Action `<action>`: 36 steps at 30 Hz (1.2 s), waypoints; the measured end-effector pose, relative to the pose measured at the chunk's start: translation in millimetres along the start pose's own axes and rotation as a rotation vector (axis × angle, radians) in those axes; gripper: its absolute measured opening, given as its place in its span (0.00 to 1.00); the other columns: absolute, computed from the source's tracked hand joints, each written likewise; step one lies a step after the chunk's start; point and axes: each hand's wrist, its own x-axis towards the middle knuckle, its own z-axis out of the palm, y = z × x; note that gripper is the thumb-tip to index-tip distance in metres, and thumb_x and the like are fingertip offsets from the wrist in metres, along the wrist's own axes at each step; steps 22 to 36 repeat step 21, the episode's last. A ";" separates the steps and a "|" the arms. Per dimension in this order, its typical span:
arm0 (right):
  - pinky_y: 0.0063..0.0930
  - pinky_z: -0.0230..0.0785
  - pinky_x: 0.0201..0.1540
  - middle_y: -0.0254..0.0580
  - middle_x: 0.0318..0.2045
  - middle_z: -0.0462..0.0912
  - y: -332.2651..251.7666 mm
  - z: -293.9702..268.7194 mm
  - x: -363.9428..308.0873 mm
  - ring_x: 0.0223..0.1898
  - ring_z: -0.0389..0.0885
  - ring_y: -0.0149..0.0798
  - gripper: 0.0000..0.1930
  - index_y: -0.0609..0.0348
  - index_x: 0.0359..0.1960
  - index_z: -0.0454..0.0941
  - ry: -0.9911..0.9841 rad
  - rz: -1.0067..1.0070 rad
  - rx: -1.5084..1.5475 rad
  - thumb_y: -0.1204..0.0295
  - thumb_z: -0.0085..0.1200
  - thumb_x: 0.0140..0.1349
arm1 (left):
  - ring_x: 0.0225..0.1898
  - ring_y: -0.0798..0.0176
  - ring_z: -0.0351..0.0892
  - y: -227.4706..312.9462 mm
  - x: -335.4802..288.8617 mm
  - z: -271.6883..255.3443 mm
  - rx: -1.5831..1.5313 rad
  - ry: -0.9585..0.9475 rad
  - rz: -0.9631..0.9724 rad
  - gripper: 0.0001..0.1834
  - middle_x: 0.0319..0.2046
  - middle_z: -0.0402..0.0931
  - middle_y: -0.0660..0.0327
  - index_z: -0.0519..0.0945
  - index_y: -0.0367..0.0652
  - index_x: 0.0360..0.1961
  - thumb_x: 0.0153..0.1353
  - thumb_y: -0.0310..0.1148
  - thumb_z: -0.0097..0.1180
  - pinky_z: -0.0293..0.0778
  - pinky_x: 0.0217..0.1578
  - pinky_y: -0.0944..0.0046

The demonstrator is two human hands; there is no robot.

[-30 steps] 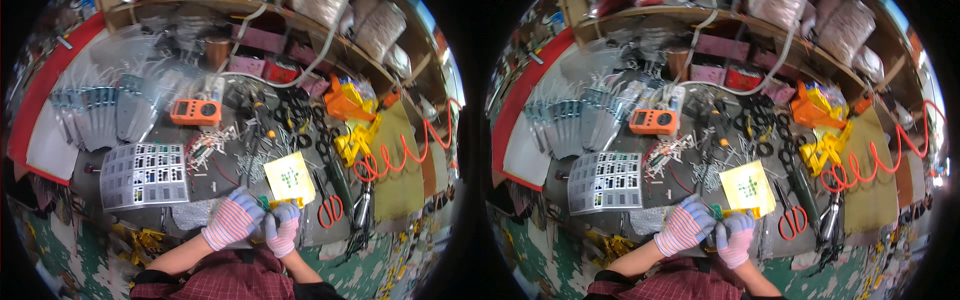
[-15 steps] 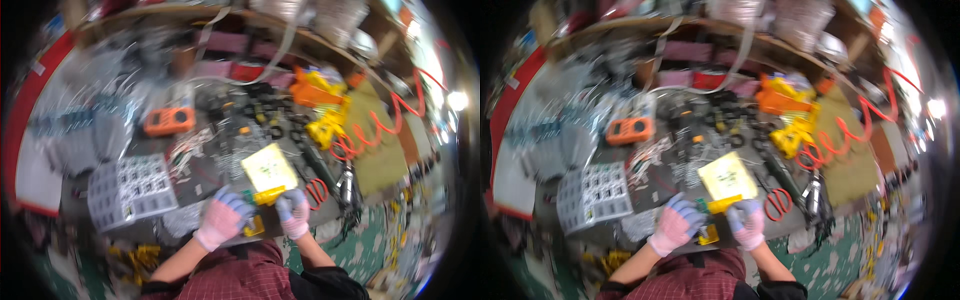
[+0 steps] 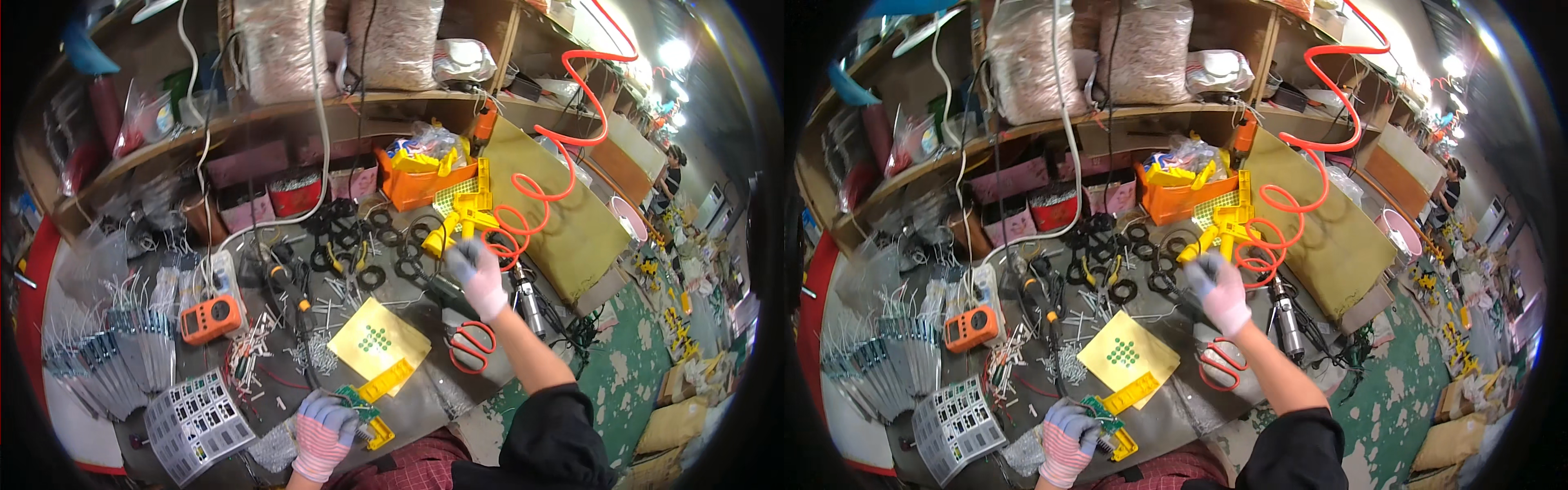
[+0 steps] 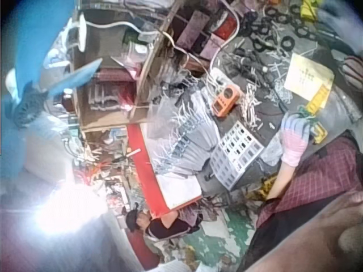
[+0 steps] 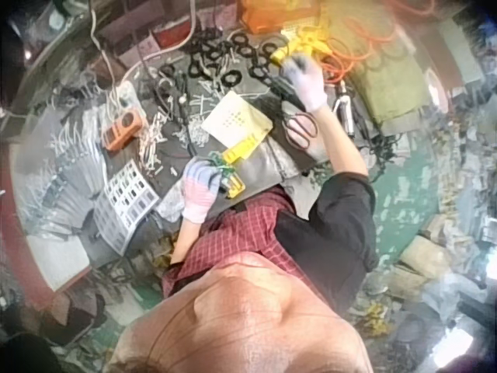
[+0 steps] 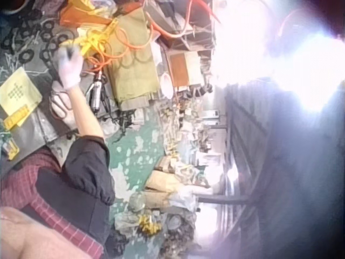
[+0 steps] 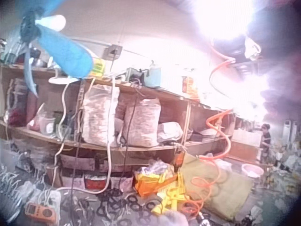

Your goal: Soldering wires and components to a circuit board and placing it into a yellow casing.

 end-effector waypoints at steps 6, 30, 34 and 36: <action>0.30 0.72 0.50 0.46 0.39 0.86 -4.0 5.9 160.0 0.41 0.82 0.36 0.18 0.66 0.46 0.81 0.174 -0.164 -0.078 0.64 0.58 0.63 | 0.45 0.49 0.78 10.2 8.4 -5.0 0.010 -0.026 -0.012 0.12 0.38 0.78 0.58 0.79 0.47 0.38 0.52 0.32 0.65 0.72 0.57 0.44; 0.31 0.73 0.49 0.48 0.39 0.86 -22.2 77.9 299.4 0.41 0.83 0.40 0.11 0.63 0.43 0.82 0.053 -0.540 0.025 0.69 0.59 0.64 | 0.46 0.46 0.78 20.4 22.9 -7.7 0.050 -0.017 0.000 0.14 0.39 0.78 0.53 0.80 0.41 0.39 0.49 0.26 0.67 0.75 0.54 0.44; 0.31 0.73 0.49 0.48 0.39 0.86 -22.2 77.9 299.4 0.41 0.83 0.40 0.11 0.63 0.43 0.82 0.053 -0.540 0.025 0.69 0.59 0.64 | 0.46 0.46 0.78 20.4 22.9 -7.7 0.050 -0.017 0.000 0.14 0.39 0.78 0.53 0.80 0.41 0.39 0.49 0.26 0.67 0.75 0.54 0.44; 0.31 0.73 0.49 0.48 0.39 0.86 -22.2 77.9 299.4 0.41 0.83 0.40 0.11 0.63 0.43 0.82 0.053 -0.540 0.025 0.69 0.59 0.64 | 0.46 0.46 0.78 20.4 22.9 -7.7 0.050 -0.017 0.000 0.14 0.39 0.78 0.53 0.80 0.41 0.39 0.49 0.26 0.67 0.75 0.54 0.44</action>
